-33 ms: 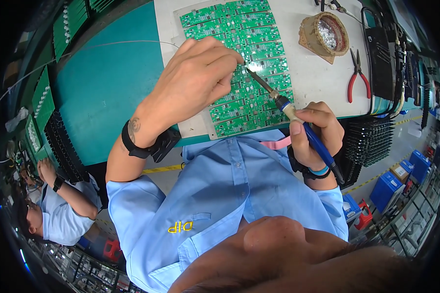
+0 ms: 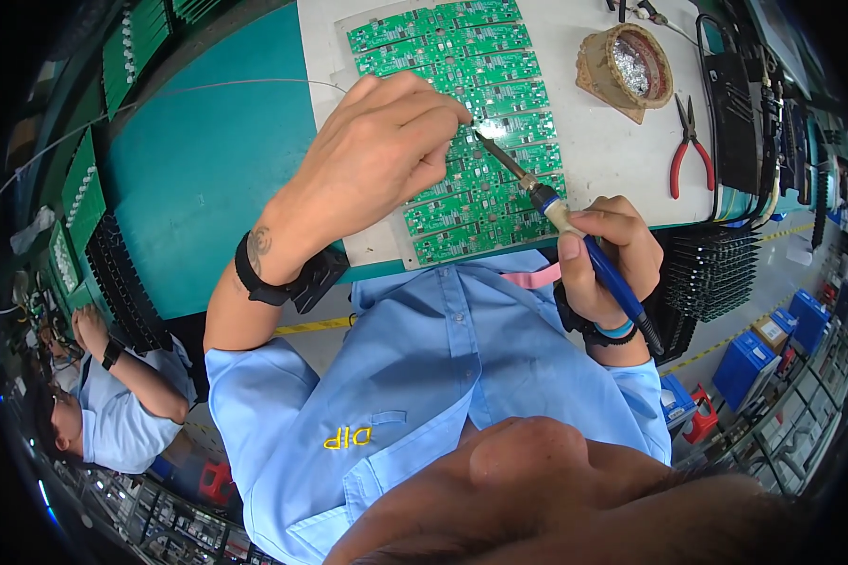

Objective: Soldering electronic components onto a printed circuit board.

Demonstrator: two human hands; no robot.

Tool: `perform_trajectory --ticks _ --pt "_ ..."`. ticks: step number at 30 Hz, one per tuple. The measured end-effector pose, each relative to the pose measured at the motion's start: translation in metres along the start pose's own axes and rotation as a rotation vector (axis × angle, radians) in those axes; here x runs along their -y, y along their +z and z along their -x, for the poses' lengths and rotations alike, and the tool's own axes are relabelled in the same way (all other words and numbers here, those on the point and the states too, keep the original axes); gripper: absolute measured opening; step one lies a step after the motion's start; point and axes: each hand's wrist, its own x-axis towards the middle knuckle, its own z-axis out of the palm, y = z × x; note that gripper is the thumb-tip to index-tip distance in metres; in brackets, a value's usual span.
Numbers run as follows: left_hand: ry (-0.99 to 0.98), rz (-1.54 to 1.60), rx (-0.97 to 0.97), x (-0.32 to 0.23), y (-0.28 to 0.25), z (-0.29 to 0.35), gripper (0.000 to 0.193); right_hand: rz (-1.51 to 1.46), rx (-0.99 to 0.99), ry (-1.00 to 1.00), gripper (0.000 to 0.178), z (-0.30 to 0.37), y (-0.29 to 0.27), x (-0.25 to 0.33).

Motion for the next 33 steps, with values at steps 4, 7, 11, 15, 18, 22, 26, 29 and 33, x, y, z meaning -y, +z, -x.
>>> perform_trajectory --ticks 4,7,11,15,18,22,26,29,33 --pt "0.03 -0.025 -0.006 0.0032 0.0022 0.0002 0.021 -0.009 0.0 0.009 0.018 -0.0006 0.0015 -0.0005" --pt "0.023 0.005 -0.015 0.0051 0.0036 0.0002 0.022 -0.004 -0.013 -0.022 0.02 -0.0028 0.0028 -0.0054" --pt "0.007 0.01 -0.011 0.005 0.0034 -0.0003 0.022 -0.004 -0.02 -0.045 0.021 -0.0051 0.0043 -0.0076" --pt "0.012 -0.001 -0.02 0.0057 0.0052 0.0002 0.022 -0.012 -0.017 -0.043 0.02 -0.0061 0.0057 -0.0073" --pt "0.015 -0.018 -0.009 0.0051 0.0044 -0.0004 0.021 -0.018 -0.019 -0.043 0.02 -0.0063 0.0066 -0.008" --pt "0.018 -0.031 0.002 0.0058 0.0047 -0.0001 0.021 -0.026 -0.008 -0.032 0.018 -0.0059 0.0061 -0.0064" --pt "0.027 -0.036 -0.003 0.0059 0.0059 0.0003 0.022 -0.028 0.011 -0.018 0.018 -0.007 0.0063 -0.006" --pt "0.029 -0.039 -0.007 0.0056 0.0065 0.0 0.023 -0.025 -0.019 -0.056 0.019 -0.0085 0.0075 -0.0082" --pt "0.027 -0.044 -0.005 0.0054 0.0066 -0.0002 0.024 -0.022 -0.014 -0.053 0.019 -0.0088 0.007 -0.0082"
